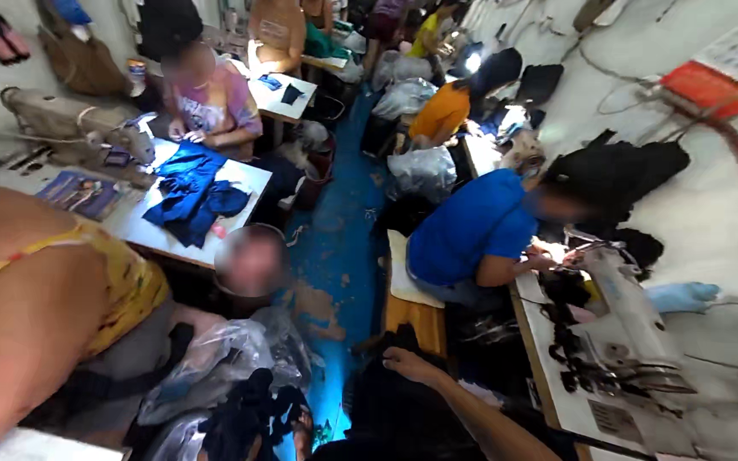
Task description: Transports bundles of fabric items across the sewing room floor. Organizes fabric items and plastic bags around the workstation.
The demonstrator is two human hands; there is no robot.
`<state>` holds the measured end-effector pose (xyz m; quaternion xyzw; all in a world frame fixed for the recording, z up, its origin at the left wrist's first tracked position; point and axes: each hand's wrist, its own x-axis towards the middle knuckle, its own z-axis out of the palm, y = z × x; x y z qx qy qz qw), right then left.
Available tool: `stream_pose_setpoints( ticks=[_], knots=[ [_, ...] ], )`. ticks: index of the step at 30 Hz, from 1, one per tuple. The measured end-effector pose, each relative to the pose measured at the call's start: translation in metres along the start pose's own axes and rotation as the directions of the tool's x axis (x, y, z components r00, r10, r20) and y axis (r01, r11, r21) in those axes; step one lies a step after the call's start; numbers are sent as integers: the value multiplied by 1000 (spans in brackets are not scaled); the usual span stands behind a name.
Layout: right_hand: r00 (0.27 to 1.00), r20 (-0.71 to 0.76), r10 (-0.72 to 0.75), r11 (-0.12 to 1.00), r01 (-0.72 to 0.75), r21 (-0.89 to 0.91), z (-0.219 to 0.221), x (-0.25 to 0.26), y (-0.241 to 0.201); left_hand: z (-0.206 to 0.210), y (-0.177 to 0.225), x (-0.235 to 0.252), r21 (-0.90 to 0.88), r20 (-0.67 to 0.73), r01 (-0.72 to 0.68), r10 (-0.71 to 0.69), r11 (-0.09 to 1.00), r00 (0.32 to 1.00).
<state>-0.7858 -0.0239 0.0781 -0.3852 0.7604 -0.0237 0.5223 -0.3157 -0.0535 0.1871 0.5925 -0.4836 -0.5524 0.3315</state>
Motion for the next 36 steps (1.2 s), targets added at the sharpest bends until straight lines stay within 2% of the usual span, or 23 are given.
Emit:
stream_pose_setpoints(
  ticks=[3, 7, 10, 14, 17, 20, 22, 24, 26, 29, 31, 34, 36],
  knots=[
    [997, -81, 12, 970, 9, 245, -44, -19, 17, 30, 25, 42, 40, 158, -197, 188, 980, 969],
    [991, -134, -2, 935, 50, 351, -81, -28, 14, 50, 67, 81, -25, 296, -288, 282, 957, 913],
    [992, -113, -51, 926, 89, 367, -105, -33, -2, 72, 102, 114, -13, 355, -303, 288, 953, 889],
    [992, -79, -100, 928, 122, 352, -142, -21, -3, 118, 147, 181, 24, 481, -357, 302, 934, 823],
    [989, -130, -68, 940, 107, 323, -178, -10, -9, 160, 171, 240, 39, 581, -401, 306, 915, 754],
    [969, -239, -67, 924, 151, 352, -212, 4, -22, 205, 185, 305, 106, 636, -354, 211, 929, 742],
    [958, -279, -67, 876, 190, 442, -241, 21, -40, 243, 199, 361, 157, 673, -294, 116, 943, 730],
    [956, -287, -61, 819, 213, 533, -277, 58, -65, 287, 219, 433, 105, 726, -299, 133, 949, 675],
    [949, -316, 4, 807, 183, 561, -321, 112, -86, 331, 249, 503, 62, 765, -282, 135, 957, 629],
    [941, -334, 59, 865, 119, 487, -380, 153, -134, 365, 315, 574, 52, 801, -356, 174, 933, 573],
    [916, -401, 26, 877, 171, 448, -430, 163, -164, 389, 356, 618, 26, 817, -415, 220, 910, 533],
    [838, -545, 13, 881, 249, 403, -493, 187, -187, 430, 404, 683, 11, 835, -453, 241, 891, 495],
    [834, -550, -44, 929, 236, 284, -533, 209, -202, 459, 430, 726, 7, 842, -477, 252, 879, 477]
  ],
)
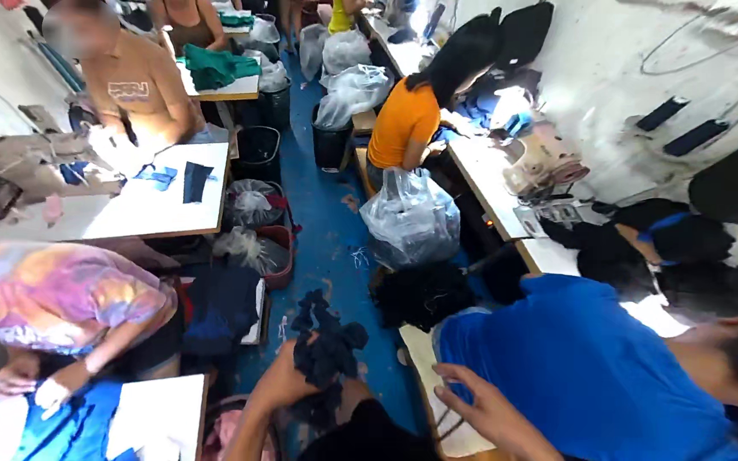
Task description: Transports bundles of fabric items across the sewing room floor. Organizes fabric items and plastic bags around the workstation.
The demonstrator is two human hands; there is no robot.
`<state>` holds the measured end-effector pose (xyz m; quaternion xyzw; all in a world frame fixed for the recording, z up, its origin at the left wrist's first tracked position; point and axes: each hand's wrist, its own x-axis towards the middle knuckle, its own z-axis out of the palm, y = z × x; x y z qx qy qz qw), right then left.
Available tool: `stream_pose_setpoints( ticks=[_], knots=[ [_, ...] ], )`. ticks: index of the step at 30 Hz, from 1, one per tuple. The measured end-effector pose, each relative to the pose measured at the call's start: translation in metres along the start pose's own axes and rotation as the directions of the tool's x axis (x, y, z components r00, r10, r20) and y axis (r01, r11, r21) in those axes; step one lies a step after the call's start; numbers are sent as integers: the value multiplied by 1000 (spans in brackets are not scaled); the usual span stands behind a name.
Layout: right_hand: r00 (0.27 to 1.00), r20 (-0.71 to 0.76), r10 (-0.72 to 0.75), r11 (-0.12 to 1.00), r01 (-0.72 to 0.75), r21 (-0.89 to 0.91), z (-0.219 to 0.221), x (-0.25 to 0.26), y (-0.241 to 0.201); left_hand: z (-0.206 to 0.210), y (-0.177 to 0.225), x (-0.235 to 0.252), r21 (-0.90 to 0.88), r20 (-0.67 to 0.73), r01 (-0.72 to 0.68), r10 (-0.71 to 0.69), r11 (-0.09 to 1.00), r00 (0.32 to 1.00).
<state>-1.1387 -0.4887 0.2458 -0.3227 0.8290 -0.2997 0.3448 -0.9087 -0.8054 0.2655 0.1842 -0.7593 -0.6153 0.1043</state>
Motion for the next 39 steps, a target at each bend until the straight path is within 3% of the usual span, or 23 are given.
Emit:
stream_pose_setpoints(
  ticks=[3, 5, 7, 10, 11, 13, 14, 16, 19, 23, 25, 29, 32, 35, 37, 39],
  knots=[
    [982, 188, -24, 968, 70, -242, -10, 73, -50, -37, -7, 79, 29, 45, -25, 24, 999, 999],
    [925, 375, 60, 907, 106, -408, -7, 136, -97, -61, -12, 132, 60, 70, -42, 38, 997, 997],
    [821, 557, 123, 860, 192, -473, 3, 208, -135, -87, -20, 183, 71, 80, -41, 35, 997, 996],
    [590, 768, 247, 832, 277, -480, 10, 328, -153, -118, -38, 258, 76, 38, 14, -17, 997, 999],
    [553, 778, 300, 828, 255, -500, 3, 362, -154, -127, -42, 279, 64, 6, 57, -58, 996, 998],
    [593, 725, 351, 817, 185, -546, -18, 438, -159, -150, -50, 328, 32, -90, 72, -69, 997, 994],
    [578, 715, 394, 819, 133, -559, -30, 468, -171, -162, -55, 344, 4, -128, 86, -84, 996, 988],
    [496, 723, 482, 825, 22, -565, -52, 530, -185, -187, -59, 371, -40, -207, 140, -145, 989, 968],
    [437, 759, 482, 853, -38, -520, -85, 610, -181, -222, -62, 428, -53, -285, 217, -223, 975, 932],
    [391, 799, 457, 889, -235, -393, -124, 712, -172, -273, -74, 552, -33, -258, 259, -259, 965, 931],
    [404, 835, 373, 917, -300, -264, -139, 770, -168, -301, -79, 632, -9, -214, 235, -232, 972, 949],
    [585, 774, 244, 925, -379, -5, -168, 881, -189, -366, -82, 796, 28, -115, 167, -162, 986, 980],
    [647, 740, 183, 933, -352, 77, -204, 950, -218, -399, -59, 903, -6, -68, 125, -126, 992, 990],
    [636, 713, 295, 942, -317, -108, -248, 1021, -287, -433, -31, 1006, -36, 51, 98, -96, 995, 994],
    [611, 717, 335, 942, -234, -242, -263, 1079, -310, -452, -30, 1068, -47, 115, 82, -76, 996, 990],
    [607, 729, 316, 949, -217, -230, -288, 1137, -328, -469, -39, 1131, -68, 164, 53, -41, 996, 986]
  ],
)
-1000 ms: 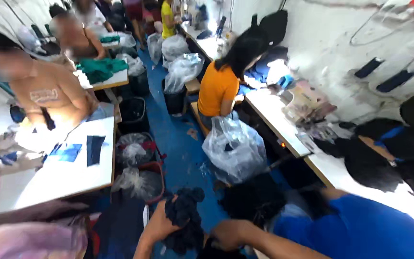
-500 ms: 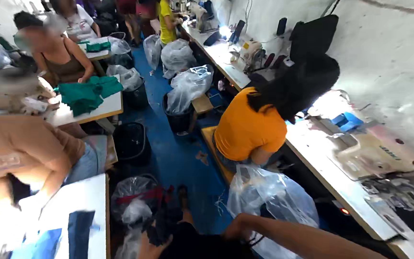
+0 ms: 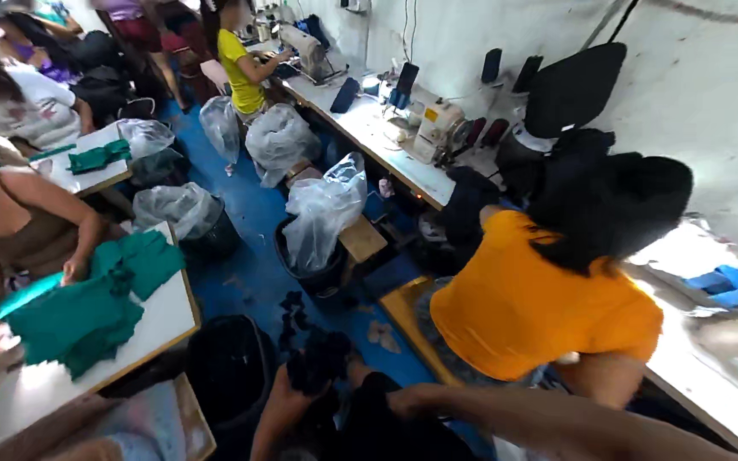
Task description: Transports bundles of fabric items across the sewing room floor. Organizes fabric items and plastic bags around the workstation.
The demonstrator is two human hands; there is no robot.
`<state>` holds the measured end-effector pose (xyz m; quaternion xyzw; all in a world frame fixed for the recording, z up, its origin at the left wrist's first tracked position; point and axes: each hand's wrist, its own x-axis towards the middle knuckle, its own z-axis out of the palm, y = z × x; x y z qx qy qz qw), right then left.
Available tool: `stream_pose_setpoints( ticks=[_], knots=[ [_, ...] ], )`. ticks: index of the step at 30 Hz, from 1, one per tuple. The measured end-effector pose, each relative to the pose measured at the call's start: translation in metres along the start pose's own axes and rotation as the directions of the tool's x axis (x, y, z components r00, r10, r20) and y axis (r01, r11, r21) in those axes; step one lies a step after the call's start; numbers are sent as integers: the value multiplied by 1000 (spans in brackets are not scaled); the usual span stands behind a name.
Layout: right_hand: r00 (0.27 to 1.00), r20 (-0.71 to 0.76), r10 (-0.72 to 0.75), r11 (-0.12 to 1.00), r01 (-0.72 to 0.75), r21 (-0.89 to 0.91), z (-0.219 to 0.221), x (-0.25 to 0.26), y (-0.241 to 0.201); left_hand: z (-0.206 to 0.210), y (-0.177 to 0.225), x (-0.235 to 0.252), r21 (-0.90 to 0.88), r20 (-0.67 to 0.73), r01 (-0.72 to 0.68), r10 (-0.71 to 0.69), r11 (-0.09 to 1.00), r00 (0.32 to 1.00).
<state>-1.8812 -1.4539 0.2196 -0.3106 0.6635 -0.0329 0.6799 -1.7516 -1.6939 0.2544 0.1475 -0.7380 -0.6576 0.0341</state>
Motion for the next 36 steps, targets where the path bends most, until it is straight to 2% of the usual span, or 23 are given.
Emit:
stream_pose_setpoints(
  ticks=[3, 5, 7, 8, 11, 13, 15, 17, 20, 22, 27, 29, 32, 34, 36],
  knots=[
    [999, 49, -11, 995, 6, 97, -101, 5, -32, -36, -10, 82, -12, 36, -18, 18, 1000, 999],
    [1000, 24, 18, 989, -22, 149, -170, 7, -53, -58, -9, 133, -9, 29, 35, -35, 999, 999],
    [989, -132, 65, 960, -26, 277, -226, 10, -76, -83, 6, 181, 38, -31, 149, -148, 988, 988],
    [976, -214, 30, 956, 35, 293, -258, 23, -77, -101, 9, 211, 78, -60, 160, -155, 984, 986],
    [996, -18, -92, 969, 94, 230, -349, 65, -86, -153, 16, 270, 115, -101, 157, -146, 981, 984],
    [980, 67, -190, 964, 173, 201, -392, 102, -86, -179, 40, 315, 144, -133, 198, -180, 970, 975],
    [964, 93, -248, 953, 226, 201, -430, 115, -95, -201, 64, 364, 167, -156, 219, -194, 961, 969],
    [957, 59, -282, 934, 261, 243, -462, 131, -98, -228, 66, 412, 133, -107, 144, -130, 981, 986],
    [955, -62, -289, 903, 293, 314, -498, 160, -94, -261, 69, 488, 183, -38, 218, -215, 959, 976],
    [955, -137, -264, 881, 296, 370, -521, 173, -97, -281, 61, 539, 236, 27, 217, -230, 947, 973],
    [941, -321, -103, 805, 269, 530, -579, 180, -142, -328, 54, 689, 273, 337, 166, -256, 947, 906],
    [959, -284, -7, 740, 196, 643, -613, 193, -174, -356, 48, 751, 261, 488, 93, -214, 961, 846],
    [971, -99, 217, 493, -22, 870, -664, 214, -216, -401, 37, 834, 230, 651, 2, -155, 973, 743],
    [979, -59, 194, 385, -21, 923, -686, 211, -240, -434, 41, 872, 211, 721, 12, -164, 977, 674],
    [991, -88, 105, 388, 41, 921, -708, 210, -259, -462, 46, 908, 186, 751, 27, -160, 982, 640]
  ],
)
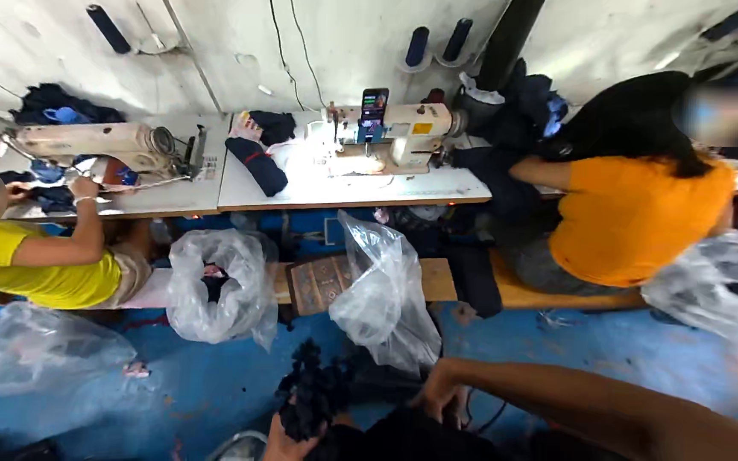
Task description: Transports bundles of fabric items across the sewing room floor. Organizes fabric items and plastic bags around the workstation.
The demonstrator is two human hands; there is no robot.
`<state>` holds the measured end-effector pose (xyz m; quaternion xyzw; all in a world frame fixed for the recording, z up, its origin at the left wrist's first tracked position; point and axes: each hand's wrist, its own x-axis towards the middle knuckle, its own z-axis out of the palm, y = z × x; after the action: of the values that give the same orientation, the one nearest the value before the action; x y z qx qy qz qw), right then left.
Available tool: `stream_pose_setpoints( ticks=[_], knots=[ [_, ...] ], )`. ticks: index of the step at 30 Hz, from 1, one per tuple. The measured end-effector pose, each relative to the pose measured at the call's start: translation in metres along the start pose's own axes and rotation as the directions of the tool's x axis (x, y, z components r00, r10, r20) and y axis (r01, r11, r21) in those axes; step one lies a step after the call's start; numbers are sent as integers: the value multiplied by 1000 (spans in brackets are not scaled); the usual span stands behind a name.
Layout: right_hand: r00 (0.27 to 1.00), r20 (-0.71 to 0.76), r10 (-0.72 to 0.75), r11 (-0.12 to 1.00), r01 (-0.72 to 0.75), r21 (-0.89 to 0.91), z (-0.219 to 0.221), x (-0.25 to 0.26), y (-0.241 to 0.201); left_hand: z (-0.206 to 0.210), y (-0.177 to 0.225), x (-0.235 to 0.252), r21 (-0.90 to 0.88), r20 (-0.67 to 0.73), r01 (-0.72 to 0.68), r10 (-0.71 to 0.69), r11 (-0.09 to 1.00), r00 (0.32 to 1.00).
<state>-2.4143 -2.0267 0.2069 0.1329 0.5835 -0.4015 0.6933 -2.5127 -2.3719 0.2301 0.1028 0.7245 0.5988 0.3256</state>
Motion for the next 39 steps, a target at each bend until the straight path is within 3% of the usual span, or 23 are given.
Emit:
stream_pose_setpoints(
  ticks=[3, 7, 14, 19, 26, 30, 35, 39],
  knots=[
    [996, 16, -84, 996, 84, 19, 12, 7, -21, -45, -6, 9, -55, 22, -6, 7, 998, 1000],
    [995, 22, -96, 994, 97, -55, 27, 6, -56, -79, 1, 29, 3, 117, -44, 44, 999, 992],
    [962, 44, -270, 963, 268, 35, 39, 54, -75, -95, 35, 80, 76, 318, -116, 86, 990, 944],
    [944, 119, -306, 952, 307, 14, 11, 89, -93, -100, 49, 98, 64, 367, -187, 151, 980, 918],
    [932, 137, -336, 939, 343, -28, -39, 66, -115, -95, 57, 101, 22, 205, -153, 146, 988, 968],
    [909, 169, -382, 914, 398, -76, -55, 59, -116, -94, 86, 86, 115, -5, -152, 153, 982, 988],
    [876, 133, -463, 878, 473, -65, -67, 42, -104, -107, 134, 67, 191, -196, -232, 269, 954, 943],
    [824, 51, -564, 811, 565, -149, -81, 32, -85, -118, 162, 59, 84, -244, -380, 389, 921, 889]
  ],
)
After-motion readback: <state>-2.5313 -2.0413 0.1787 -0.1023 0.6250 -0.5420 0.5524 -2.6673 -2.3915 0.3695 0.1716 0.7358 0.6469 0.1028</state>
